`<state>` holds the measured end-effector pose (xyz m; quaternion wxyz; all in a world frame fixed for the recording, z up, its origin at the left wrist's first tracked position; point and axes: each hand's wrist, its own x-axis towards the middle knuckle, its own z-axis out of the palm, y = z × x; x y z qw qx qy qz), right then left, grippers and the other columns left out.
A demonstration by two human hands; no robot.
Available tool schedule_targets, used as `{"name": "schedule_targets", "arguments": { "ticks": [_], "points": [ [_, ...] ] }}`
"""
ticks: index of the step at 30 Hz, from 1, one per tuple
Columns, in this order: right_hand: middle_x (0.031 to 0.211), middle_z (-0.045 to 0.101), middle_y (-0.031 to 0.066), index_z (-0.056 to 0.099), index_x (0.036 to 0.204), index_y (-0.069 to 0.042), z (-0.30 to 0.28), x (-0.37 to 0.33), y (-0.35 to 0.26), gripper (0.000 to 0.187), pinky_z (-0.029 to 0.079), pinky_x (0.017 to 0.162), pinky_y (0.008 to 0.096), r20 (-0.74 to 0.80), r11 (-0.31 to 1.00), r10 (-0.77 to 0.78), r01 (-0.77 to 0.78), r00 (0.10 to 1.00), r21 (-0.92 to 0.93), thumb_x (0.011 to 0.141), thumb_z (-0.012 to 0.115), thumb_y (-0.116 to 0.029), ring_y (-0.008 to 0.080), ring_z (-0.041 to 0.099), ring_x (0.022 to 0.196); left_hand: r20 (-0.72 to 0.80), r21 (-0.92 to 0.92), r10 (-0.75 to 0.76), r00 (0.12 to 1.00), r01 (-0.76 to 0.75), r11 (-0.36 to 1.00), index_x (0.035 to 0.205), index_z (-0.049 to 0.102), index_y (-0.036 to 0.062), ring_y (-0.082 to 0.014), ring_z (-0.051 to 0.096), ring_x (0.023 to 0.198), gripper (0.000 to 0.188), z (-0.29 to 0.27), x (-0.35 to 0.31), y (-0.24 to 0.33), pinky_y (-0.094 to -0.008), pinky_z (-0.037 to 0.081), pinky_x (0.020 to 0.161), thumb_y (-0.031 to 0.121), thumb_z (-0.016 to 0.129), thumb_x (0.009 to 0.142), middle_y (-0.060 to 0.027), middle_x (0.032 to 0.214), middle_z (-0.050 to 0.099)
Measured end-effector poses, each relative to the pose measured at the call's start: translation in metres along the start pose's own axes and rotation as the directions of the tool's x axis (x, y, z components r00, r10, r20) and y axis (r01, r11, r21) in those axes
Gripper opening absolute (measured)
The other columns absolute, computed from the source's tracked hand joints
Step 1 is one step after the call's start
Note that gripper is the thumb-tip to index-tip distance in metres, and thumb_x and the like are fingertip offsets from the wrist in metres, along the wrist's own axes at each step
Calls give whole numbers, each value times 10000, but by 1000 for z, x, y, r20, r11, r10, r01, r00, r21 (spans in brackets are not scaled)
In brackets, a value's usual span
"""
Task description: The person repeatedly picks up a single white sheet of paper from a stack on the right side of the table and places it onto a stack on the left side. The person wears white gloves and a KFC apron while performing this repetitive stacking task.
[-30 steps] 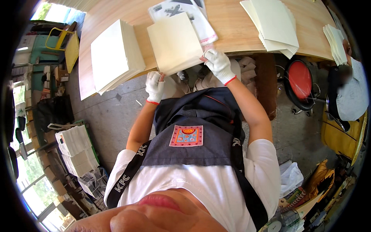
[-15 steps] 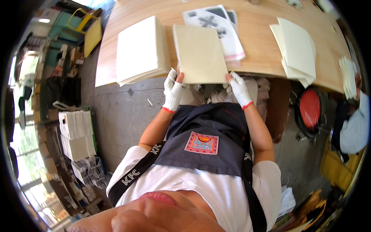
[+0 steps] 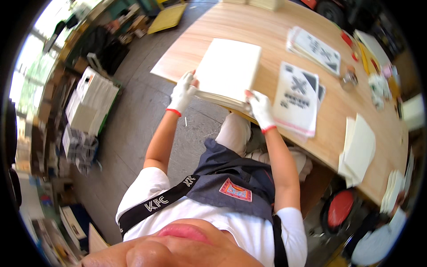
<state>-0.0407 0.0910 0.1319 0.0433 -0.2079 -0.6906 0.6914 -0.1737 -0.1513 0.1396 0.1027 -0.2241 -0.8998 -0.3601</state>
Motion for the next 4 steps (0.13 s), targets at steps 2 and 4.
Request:
{"name": "schedule_targets", "arguments": {
  "ticks": [2, 4],
  "points": [
    [591, 528, -18, 574, 798, -99, -16, 2, 21, 238, 312, 368, 188, 2, 987, -91, 90, 996, 135, 908, 529, -305, 60, 453, 437, -295, 138, 225, 929, -191, 972, 1099, 559, 17, -331, 438, 1183, 411, -4, -2, 17, -386, 393, 962, 79, 696, 717, -203, 1250, 488],
    [574, 527, -9, 579, 780, -101, -33, -13, 28, 247, 328, 376, 211, 126, 960, -145, 109, 981, 257, 904, 532, -309, 77, 464, 455, -377, 148, 218, 900, -174, 974, 1126, 554, 14, -320, 467, 1149, 459, -29, -21, 11, -382, 402, 955, 57, 715, 699, -195, 1243, 497]
  ]
}}
